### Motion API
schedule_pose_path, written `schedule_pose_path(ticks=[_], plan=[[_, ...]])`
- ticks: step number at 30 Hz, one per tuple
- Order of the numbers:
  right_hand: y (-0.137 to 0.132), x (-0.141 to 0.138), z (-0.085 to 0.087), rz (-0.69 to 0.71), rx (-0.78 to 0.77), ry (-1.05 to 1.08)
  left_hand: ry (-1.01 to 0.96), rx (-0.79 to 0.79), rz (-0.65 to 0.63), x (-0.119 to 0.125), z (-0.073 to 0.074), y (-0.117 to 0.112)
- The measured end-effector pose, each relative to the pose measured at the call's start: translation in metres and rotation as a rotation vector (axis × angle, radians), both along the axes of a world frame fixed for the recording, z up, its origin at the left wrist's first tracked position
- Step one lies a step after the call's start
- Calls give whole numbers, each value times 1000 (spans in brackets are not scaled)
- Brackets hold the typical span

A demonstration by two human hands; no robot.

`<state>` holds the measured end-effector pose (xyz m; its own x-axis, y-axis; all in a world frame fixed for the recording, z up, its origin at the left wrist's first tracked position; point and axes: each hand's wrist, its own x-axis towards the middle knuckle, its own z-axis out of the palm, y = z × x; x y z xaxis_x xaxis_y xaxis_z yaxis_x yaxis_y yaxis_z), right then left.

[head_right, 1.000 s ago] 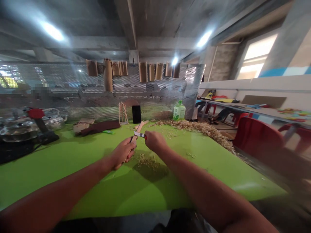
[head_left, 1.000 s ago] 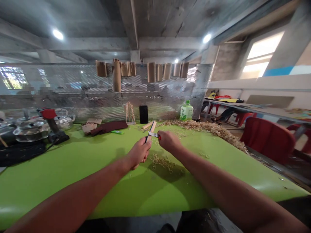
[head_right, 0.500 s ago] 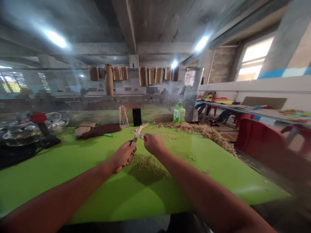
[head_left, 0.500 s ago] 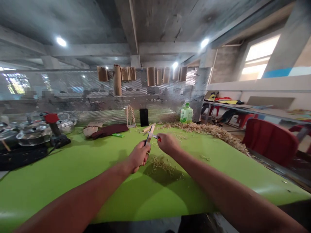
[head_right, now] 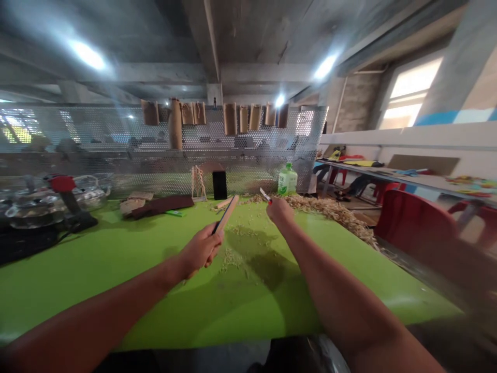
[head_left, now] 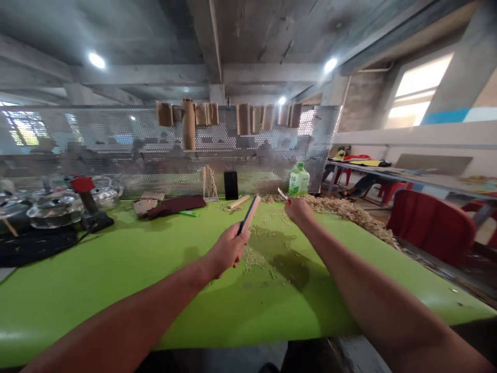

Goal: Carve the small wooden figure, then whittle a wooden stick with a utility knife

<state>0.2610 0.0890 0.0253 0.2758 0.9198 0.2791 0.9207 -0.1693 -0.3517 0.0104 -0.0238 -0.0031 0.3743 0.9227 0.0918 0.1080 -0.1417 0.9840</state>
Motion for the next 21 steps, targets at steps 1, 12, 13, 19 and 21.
schedule_pose_path(ticks=[1,12,13,19,21], plan=[[-3,-4,0,24,39,0,-11,-25,28,-2,-3,6],[-61,-96,-21,459,30,-176,-72,-52,122,0,-9,17],[-59,-94,-21,435,30,-186,-57,-53,119,0,-8,15],[-19,-44,-10,221,9,-127,17,-51,26,2,2,-4],[-6,-22,-6,87,-41,-64,16,-5,-44,3,5,-10]])
